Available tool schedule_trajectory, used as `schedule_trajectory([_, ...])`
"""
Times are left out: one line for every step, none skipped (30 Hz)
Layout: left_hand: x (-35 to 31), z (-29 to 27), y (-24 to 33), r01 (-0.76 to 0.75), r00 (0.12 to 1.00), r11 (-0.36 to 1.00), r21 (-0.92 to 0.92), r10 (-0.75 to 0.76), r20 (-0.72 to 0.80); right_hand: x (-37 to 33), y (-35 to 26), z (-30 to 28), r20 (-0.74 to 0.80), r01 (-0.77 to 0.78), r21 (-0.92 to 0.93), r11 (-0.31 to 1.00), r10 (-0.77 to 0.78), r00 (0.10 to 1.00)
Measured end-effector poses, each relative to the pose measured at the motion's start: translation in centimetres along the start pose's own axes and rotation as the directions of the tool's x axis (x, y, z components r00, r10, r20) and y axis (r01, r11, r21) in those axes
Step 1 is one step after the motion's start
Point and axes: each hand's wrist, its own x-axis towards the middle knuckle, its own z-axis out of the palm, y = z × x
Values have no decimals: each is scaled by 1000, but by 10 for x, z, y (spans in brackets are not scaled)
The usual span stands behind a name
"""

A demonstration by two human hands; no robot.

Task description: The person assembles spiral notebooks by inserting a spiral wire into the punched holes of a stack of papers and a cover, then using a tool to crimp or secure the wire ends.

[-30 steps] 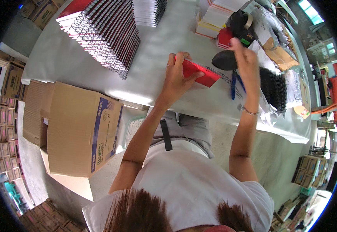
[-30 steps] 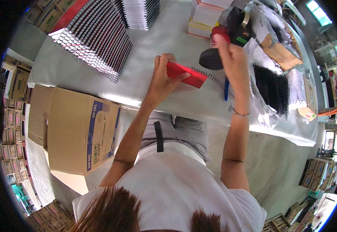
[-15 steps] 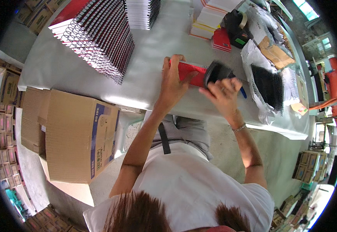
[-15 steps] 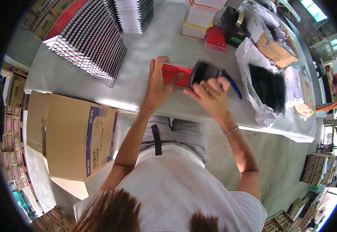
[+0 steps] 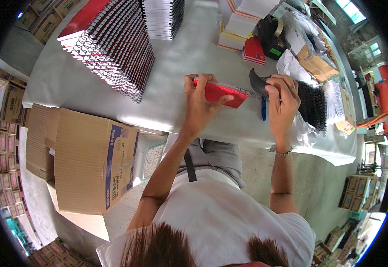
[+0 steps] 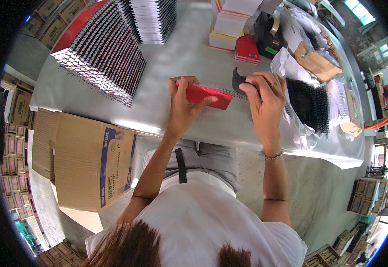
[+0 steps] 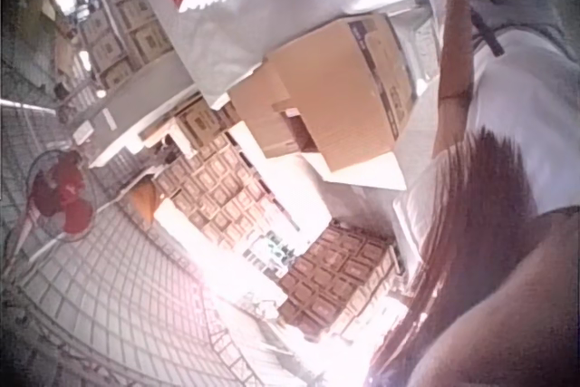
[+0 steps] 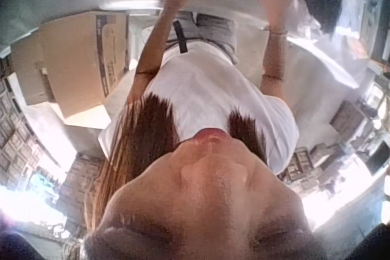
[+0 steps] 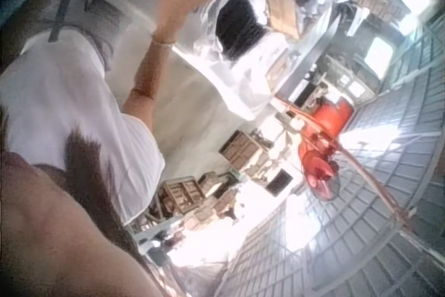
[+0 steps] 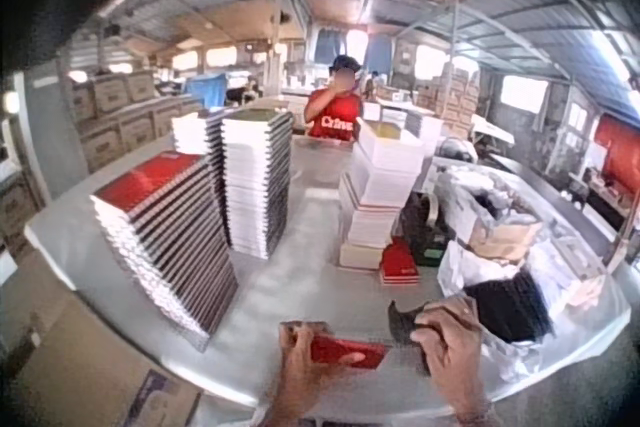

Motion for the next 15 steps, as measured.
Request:
schedule_trajectory([-1, 2, 2, 2, 1000, 1000, 1, -2, -16, 3, -1, -2, -14, 8, 21, 1000, -8, 1000])
schedule_trajectory([-2, 4, 3, 4, 999, 1000, -10, -4, -32, 5, -1, -4, -29, 16, 43, 999, -15, 999])
schedule_trajectory([-4, 6, 3, 7, 999, 1000, -21, -8, -49, 7, -1, -6, -43, 25, 65, 998, -22, 999])
schedule_trajectory([-4, 7, 3, 9, 998, 999, -30, -11, -65, 6, -3, -7, -28, -32, 99, 995, 35, 999])
schedule_trajectory([-5, 7, 4, 10, 998, 999, -38, -13, -65, 5, -7, -9, -11, -90, 133, 987, 92, 996])
schedule_trajectory([-5, 7, 4, 12, 998, 999, -45, -15, -65, 4, -9, -8, 8, -147, 166, 975, 147, 989])
schedule_trajectory([-5, 8, 5, 12, 998, 999, -53, -15, -65, 3, -11, -5, 35, -121, 117, 986, 118, 992])
schedule_trajectory([-5, 8, 6, -4, 997, 1000, -31, 2, -71, 1, -12, 0, 64, -94, 69, 993, 89, 994])
schedule_trajectory([-5, 9, 6, -20, 997, 1000, -10, 19, -77, 0, -14, 5, 94, -65, 20, 998, 63, 994])
schedule_trajectory([-5, 9, 6, -37, 996, 999, 12, 38, -83, 3, -17, 12, 130, 44, -42, 998, -39, 991])
schedule_trajectory([-6, 10, 5, -29, 996, 1000, 6, 30, -88, 3, -17, 16, 87, 18, 1, 1000, -18, 996])
schedule_trajectory([-6, 11, 3, -22, 995, 1000, 0, 22, -92, 2, -16, 18, 46, -7, 46, 999, 5, 999])
schedule_trajectory([-5, 10, 4, -14, 995, 1000, -4, 13, -100, 4, -15, 21, 6, -28, 95, 995, 28, 1000])
schedule_trajectory([-3, 9, 4, -7, 995, 1000, -26, 5, -97, 7, -14, 16, -43, -100, 131, 986, 107, 993])
schedule_trajectory([-2, 8, 5, -1, 995, 999, -48, -4, -95, 13, -13, 7, -88, -170, 170, 971, 187, 978])
